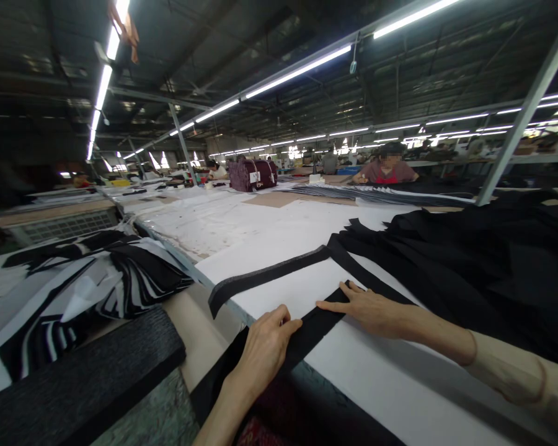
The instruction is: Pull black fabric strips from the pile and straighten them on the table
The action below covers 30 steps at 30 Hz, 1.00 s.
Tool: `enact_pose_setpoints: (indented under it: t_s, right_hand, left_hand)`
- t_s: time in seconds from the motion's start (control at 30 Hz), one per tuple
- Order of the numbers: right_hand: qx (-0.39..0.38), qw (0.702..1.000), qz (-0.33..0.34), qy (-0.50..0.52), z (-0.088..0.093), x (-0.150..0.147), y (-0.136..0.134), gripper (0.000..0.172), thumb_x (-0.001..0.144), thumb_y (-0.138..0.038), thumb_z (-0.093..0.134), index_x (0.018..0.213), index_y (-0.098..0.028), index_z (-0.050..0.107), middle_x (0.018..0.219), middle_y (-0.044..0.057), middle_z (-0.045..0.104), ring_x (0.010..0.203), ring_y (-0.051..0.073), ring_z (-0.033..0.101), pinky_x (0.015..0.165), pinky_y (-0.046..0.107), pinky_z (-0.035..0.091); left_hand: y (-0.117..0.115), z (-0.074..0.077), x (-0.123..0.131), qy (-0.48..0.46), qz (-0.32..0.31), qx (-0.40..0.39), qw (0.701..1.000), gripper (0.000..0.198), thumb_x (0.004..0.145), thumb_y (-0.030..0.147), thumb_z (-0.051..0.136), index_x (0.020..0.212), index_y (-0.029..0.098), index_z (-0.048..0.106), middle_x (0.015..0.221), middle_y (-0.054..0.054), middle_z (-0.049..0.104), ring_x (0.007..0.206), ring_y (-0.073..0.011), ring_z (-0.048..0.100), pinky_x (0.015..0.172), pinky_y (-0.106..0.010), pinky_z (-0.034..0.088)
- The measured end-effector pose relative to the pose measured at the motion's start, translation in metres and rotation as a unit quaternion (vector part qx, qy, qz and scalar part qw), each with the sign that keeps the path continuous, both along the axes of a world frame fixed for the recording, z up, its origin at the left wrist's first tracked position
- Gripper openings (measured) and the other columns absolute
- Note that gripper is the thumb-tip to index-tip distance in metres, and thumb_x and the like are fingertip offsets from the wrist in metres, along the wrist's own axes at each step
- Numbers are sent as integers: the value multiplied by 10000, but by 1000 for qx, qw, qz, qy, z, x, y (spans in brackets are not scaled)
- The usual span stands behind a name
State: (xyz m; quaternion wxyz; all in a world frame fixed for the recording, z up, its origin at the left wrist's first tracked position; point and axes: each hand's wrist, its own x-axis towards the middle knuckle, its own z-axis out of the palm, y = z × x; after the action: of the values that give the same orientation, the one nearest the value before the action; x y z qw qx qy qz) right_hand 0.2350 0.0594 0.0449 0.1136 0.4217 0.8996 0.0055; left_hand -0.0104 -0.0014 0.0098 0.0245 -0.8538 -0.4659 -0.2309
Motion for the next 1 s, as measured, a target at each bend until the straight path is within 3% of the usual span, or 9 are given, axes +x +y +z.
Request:
enact_pose_setpoints:
  t_s: [0.1, 0.2, 0.27, 0.37, 0.43, 0.57, 0.7, 0.8, 1.0]
  right_hand:
    - [44, 999, -8, 14, -6, 15, 26, 827, 730, 72, 369, 1367, -442, 249, 1405, 129, 334, 1225, 427, 346, 827, 622, 389]
    - [172, 984, 47, 15, -6, 26, 54, 783, 688, 74, 424, 1295, -421, 416, 1435, 64, 296, 1280, 397, 262, 933, 654, 257]
    - [223, 971, 84, 13, -6, 27, 66, 681, 688, 67, 429, 1225, -342, 527, 1400, 72, 353, 1279, 358, 285, 974, 589, 266]
    - [199, 976, 80, 27, -8, 21, 71, 545, 723, 54, 381, 1163, -194, 588, 1162, 135, 548, 1075, 262, 517, 896, 406, 420]
    - [173, 982, 58, 47, -12, 17, 69, 565, 706, 60, 365, 1189, -157, 562, 1029, 126, 593, 942, 217, 576, 823, 329, 460]
    - [120, 988, 52, 88, -15, 19, 62, 641, 677, 56, 355, 1263, -161, 498, 1133, 124, 560, 1009, 212, 556, 843, 312, 450]
    - [80, 990, 56, 98, -11, 24, 58, 665, 682, 60, 329, 1293, -157, 476, 1254, 127, 501, 1140, 220, 486, 924, 323, 409]
    - [59, 993, 56, 89, -3, 21, 55, 705, 687, 64, 331, 1327, -211, 437, 1271, 114, 482, 1150, 224, 476, 918, 328, 414]
    - [2, 996, 94, -10, 15, 5, 44, 756, 734, 59, 359, 1372, -345, 315, 1186, 122, 531, 1007, 245, 574, 832, 390, 456]
  left_hand:
    - [19, 6, 18, 40, 25, -10, 999, 322, 904, 142, 342, 1012, 241, 628, 868, -19, 546, 712, -131, 549, 637, -237, 428]
    - [44, 13, 41, 81, 34, -28, 996, 315, 892, 133, 353, 992, 229, 636, 911, -26, 557, 745, -143, 574, 653, -253, 440]
    - [58, 17, 55, 95, 37, -32, 994, 308, 877, 115, 362, 953, 208, 646, 914, -39, 559, 759, -154, 581, 665, -266, 444]
    - [69, 21, 65, 98, 39, -31, 994, 301, 855, 90, 373, 903, 182, 656, 916, -53, 561, 770, -163, 584, 679, -277, 441]
    - [70, 22, 64, 96, 39, -36, 994, 296, 861, 106, 377, 910, 188, 657, 921, -50, 563, 777, -160, 583, 680, -271, 436]
    - [58, 22, 45, 59, 40, -65, 995, 254, 880, 194, 418, 1009, 228, 634, 886, -24, 567, 795, -150, 580, 666, -243, 424]
    - [37, 17, 21, -43, 47, -114, 991, 233, 864, 173, 454, 953, 241, 659, 795, -1, 553, 767, -131, 561, 683, -223, 408]
    - [25, 10, 17, -41, 45, -70, 996, 272, 881, 142, 409, 961, 241, 649, 821, -4, 548, 723, -124, 538, 654, -226, 398]
    - [16, 8, 24, 110, 30, 56, 992, 274, 891, 94, 360, 844, 191, 613, 808, -21, 538, 685, -150, 488, 639, -275, 381]
